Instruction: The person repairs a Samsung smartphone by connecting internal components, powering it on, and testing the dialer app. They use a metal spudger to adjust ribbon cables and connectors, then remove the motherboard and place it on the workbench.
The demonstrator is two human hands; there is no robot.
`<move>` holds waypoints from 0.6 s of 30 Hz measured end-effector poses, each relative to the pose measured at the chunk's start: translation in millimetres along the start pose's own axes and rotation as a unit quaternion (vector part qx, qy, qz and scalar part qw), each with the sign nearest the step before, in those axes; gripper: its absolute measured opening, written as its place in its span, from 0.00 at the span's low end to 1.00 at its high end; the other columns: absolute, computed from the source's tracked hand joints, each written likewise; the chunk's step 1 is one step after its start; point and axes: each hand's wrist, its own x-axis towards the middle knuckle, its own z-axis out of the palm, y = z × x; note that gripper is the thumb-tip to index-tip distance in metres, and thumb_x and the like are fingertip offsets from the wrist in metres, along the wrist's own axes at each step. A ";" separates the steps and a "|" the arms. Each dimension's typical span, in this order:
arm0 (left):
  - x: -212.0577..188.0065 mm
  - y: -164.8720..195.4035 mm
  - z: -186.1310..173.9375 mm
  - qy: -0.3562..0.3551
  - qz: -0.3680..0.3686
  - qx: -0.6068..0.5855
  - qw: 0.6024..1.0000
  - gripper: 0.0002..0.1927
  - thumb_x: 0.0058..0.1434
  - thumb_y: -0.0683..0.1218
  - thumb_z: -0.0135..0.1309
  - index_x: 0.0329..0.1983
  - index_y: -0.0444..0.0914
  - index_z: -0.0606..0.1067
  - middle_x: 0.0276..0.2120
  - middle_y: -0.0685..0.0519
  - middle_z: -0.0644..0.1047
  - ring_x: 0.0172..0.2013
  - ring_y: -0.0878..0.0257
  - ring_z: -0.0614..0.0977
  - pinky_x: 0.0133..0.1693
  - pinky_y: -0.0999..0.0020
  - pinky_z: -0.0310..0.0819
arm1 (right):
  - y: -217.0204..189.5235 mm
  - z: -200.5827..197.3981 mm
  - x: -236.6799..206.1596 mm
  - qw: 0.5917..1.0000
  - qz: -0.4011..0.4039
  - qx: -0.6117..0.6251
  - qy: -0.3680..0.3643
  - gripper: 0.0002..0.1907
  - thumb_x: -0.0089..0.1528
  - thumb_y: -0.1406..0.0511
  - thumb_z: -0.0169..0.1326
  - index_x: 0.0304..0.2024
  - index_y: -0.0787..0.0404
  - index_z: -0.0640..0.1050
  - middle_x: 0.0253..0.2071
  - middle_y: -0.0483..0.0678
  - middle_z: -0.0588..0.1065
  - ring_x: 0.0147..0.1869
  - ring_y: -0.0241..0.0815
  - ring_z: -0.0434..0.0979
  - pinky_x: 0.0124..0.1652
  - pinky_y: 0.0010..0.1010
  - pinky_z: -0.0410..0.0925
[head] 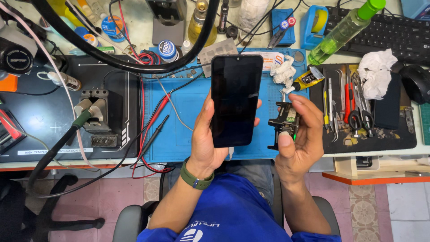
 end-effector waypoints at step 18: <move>-6.4 -5.3 -0.2 -0.008 -0.037 -0.034 0.999 0.36 0.76 0.58 0.42 0.81 0.40 0.51 0.68 0.41 0.68 0.62 0.44 0.76 0.57 0.49 0.77 | 1.1 -31.9 136.1 0.970 0.056 0.092 -0.217 0.34 0.65 0.62 0.67 0.66 0.67 0.65 0.61 0.55 0.75 0.58 0.38 0.75 0.62 0.28 0.69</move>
